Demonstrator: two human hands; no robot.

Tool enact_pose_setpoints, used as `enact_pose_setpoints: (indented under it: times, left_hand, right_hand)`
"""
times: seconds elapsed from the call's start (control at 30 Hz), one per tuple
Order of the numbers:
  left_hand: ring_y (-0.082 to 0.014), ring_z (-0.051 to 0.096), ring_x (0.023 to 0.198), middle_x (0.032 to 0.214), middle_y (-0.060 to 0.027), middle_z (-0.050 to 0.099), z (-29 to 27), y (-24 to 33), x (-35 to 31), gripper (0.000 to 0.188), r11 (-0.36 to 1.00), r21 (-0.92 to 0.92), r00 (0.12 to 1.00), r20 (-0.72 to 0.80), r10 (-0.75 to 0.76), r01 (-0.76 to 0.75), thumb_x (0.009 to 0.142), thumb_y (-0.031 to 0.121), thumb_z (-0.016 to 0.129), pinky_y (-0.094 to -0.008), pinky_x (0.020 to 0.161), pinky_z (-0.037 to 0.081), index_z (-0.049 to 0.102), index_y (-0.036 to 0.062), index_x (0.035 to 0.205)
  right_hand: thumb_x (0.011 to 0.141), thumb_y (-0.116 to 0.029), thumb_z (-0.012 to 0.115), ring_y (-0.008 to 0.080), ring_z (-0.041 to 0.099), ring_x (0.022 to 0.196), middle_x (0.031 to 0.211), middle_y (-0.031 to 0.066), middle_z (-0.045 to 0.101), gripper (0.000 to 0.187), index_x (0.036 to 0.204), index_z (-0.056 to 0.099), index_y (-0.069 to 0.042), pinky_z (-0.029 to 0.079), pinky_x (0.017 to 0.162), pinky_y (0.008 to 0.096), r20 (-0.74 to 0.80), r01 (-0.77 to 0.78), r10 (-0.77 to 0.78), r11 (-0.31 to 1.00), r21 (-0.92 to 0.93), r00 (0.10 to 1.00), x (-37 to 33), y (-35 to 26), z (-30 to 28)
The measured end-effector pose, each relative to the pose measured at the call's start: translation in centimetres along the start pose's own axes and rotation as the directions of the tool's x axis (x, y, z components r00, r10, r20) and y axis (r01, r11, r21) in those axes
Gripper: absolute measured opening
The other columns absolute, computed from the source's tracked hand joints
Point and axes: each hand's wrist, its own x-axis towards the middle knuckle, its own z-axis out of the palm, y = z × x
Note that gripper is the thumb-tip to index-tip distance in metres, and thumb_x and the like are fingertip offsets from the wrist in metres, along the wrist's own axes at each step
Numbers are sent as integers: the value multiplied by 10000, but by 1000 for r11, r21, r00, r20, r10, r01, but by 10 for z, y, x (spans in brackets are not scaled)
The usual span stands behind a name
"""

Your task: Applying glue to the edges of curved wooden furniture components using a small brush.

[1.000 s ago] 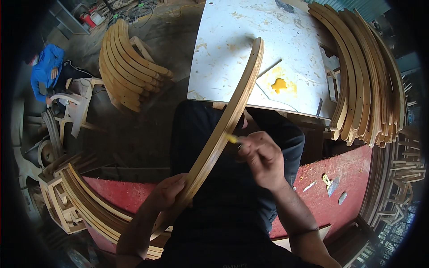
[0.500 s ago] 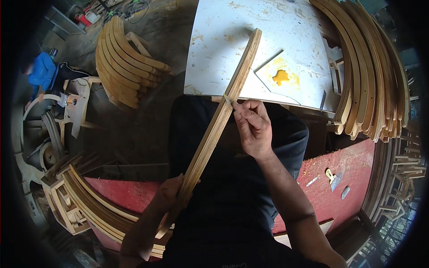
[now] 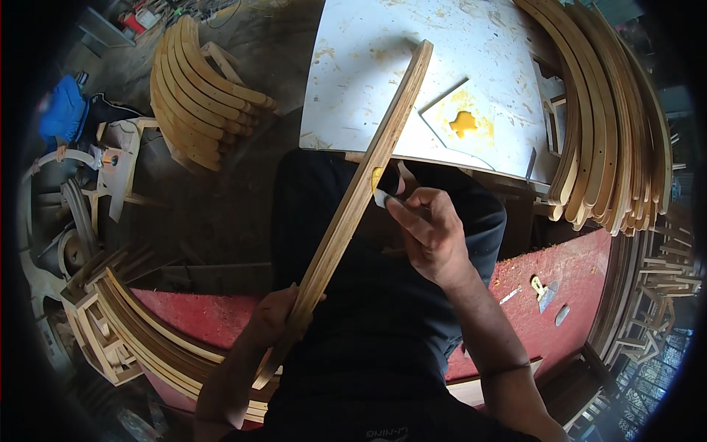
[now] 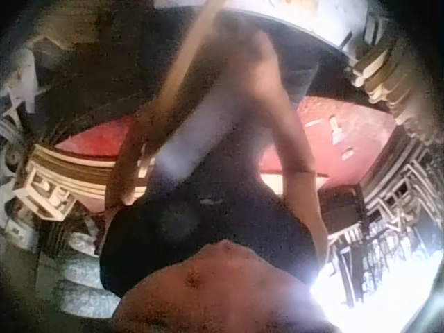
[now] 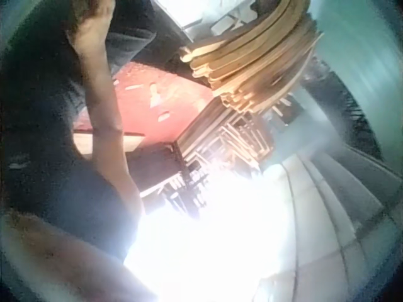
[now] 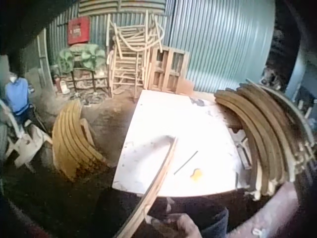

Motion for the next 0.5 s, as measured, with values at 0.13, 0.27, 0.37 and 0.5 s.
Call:
enact_pose_setpoints:
  times: [0.13,0.27,0.37,0.5]
  left_hand:
    - [-121,582,604,760,-28,606,-1,-1,1,632,1000,-7,1000,15,5,-5,1109,506,258,-292,589,519,682,70,1279]
    - [-121,580,602,756,-27,600,2,2,-1,632,1000,-20,1000,13,-7,8,1110,501,255,-294,590,520,684,64,1267]
    - [-123,578,597,752,-29,596,0,-2,4,632,1000,-19,1000,28,1,-1,1111,500,254,-296,588,521,683,62,1264]
    - [-124,578,592,748,-33,596,1,-2,3,627,999,-43,1000,26,3,-2,1112,496,259,-297,586,523,682,60,1265]
  right_hand:
    - [796,123,732,231,628,860,994,100,573,372,1137,748,-24,543,734,325,8,-111,112,975,195,994,-3,3,-9]
    - [915,74,692,206,618,849,999,102,593,242,1140,735,-4,512,737,296,-43,-176,199,933,314,979,20,15,2]
    - [919,65,689,201,620,852,997,97,595,250,1153,736,-12,517,745,288,-43,-169,188,944,282,981,27,23,13]
    - [894,75,699,188,609,850,996,72,574,323,1196,737,-34,534,714,291,25,-133,130,972,195,991,25,11,11]
